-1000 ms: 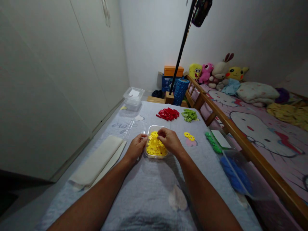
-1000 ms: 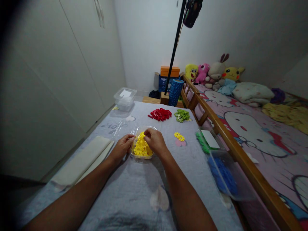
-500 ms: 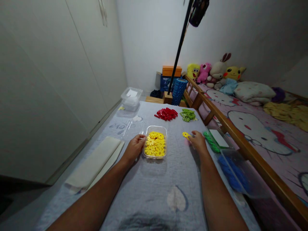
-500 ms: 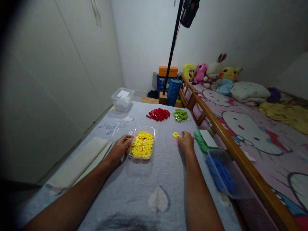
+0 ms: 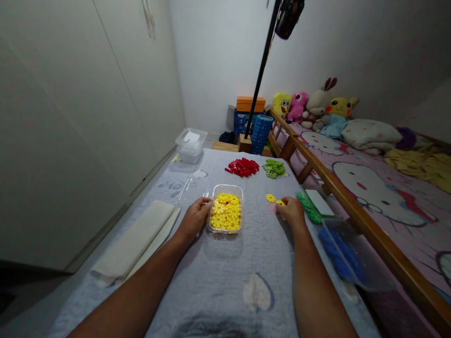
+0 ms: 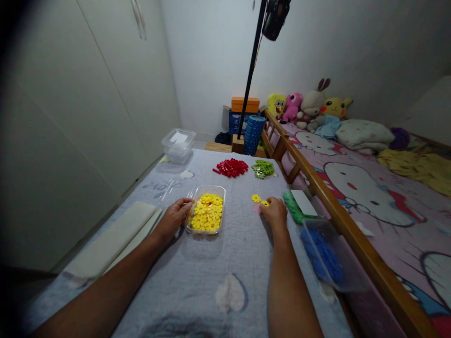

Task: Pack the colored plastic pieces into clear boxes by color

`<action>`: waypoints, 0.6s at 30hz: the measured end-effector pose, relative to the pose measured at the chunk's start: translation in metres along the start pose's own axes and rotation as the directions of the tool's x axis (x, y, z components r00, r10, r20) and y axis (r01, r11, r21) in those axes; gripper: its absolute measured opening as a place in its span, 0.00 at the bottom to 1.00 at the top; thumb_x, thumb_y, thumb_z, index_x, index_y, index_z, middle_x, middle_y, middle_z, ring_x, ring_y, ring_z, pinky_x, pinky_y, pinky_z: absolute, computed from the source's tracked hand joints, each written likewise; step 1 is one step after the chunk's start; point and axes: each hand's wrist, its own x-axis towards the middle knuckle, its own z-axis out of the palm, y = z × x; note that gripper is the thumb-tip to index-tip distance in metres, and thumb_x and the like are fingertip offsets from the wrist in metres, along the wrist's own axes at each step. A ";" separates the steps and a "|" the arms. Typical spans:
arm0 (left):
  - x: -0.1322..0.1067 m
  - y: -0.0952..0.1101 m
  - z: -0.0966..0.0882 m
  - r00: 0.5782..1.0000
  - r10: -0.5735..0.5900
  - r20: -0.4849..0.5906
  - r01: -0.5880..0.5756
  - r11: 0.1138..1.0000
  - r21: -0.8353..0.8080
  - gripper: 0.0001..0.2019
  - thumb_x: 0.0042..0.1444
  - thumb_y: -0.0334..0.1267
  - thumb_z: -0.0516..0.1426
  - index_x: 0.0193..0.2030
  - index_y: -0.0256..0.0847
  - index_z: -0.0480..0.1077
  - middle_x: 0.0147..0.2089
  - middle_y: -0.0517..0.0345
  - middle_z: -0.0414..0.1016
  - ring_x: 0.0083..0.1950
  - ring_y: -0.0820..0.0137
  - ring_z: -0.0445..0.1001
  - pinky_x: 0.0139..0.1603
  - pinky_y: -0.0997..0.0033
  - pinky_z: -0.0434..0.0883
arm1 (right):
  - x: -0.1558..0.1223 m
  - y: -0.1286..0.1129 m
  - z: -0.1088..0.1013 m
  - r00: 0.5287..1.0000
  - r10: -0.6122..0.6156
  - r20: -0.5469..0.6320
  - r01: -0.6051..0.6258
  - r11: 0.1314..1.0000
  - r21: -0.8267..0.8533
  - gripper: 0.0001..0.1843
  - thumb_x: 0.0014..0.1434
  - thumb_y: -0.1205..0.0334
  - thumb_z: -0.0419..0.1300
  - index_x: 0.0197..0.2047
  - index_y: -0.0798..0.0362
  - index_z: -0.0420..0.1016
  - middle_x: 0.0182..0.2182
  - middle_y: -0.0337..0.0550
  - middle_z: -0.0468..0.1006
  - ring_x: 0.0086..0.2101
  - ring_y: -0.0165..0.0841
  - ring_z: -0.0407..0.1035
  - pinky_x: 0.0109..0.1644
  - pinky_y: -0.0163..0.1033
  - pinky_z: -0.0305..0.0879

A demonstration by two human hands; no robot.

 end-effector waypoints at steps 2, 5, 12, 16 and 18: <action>0.000 0.000 0.000 1.000 -0.002 0.001 0.002 1.000 0.005 0.21 0.48 0.53 0.63 0.41 0.40 0.68 0.25 0.65 0.72 0.23 0.73 0.72 0.23 0.78 0.65 | 0.000 -0.005 -0.005 0.999 -0.005 -0.045 0.009 0.996 0.091 0.16 0.50 0.56 0.60 0.38 0.56 0.80 0.35 0.51 0.79 0.38 0.40 0.71 0.45 0.42 0.66; -0.001 0.000 0.000 1.000 -0.011 -0.009 0.011 1.000 0.004 0.22 0.47 0.54 0.63 0.41 0.40 0.68 0.26 0.64 0.73 0.24 0.72 0.72 0.23 0.77 0.66 | -0.005 -0.032 -0.016 0.986 -0.122 -0.115 0.154 0.930 0.333 0.17 0.50 0.55 0.59 0.40 0.56 0.79 0.36 0.49 0.78 0.37 0.39 0.71 0.46 0.43 0.67; -0.002 0.001 0.001 1.000 -0.003 -0.024 0.003 1.000 0.011 0.22 0.47 0.54 0.64 0.41 0.40 0.69 0.24 0.64 0.72 0.24 0.71 0.73 0.24 0.75 0.67 | -0.051 -0.125 -0.046 0.794 -0.608 -0.028 0.536 0.677 0.505 0.14 0.52 0.64 0.63 0.44 0.49 0.77 0.42 0.44 0.77 0.46 0.40 0.67 0.55 0.47 0.61; -0.002 0.003 0.003 1.000 -0.002 -0.002 0.002 1.000 -0.026 0.21 0.47 0.53 0.64 0.41 0.40 0.68 0.26 0.63 0.73 0.26 0.70 0.74 0.27 0.74 0.70 | -0.065 -0.143 -0.052 0.744 -0.660 0.102 0.550 0.692 0.467 0.12 0.52 0.64 0.65 0.42 0.48 0.78 0.44 0.43 0.77 0.48 0.42 0.64 0.55 0.49 0.58; -0.003 0.004 0.003 1.000 -0.002 0.005 0.002 1.000 -0.031 0.21 0.47 0.52 0.64 0.41 0.40 0.68 0.27 0.63 0.74 0.26 0.71 0.74 0.27 0.75 0.70 | -0.065 -0.141 -0.051 0.735 -0.668 0.122 0.550 0.691 0.469 0.13 0.52 0.64 0.66 0.42 0.48 0.78 0.44 0.43 0.78 0.49 0.42 0.64 0.56 0.50 0.57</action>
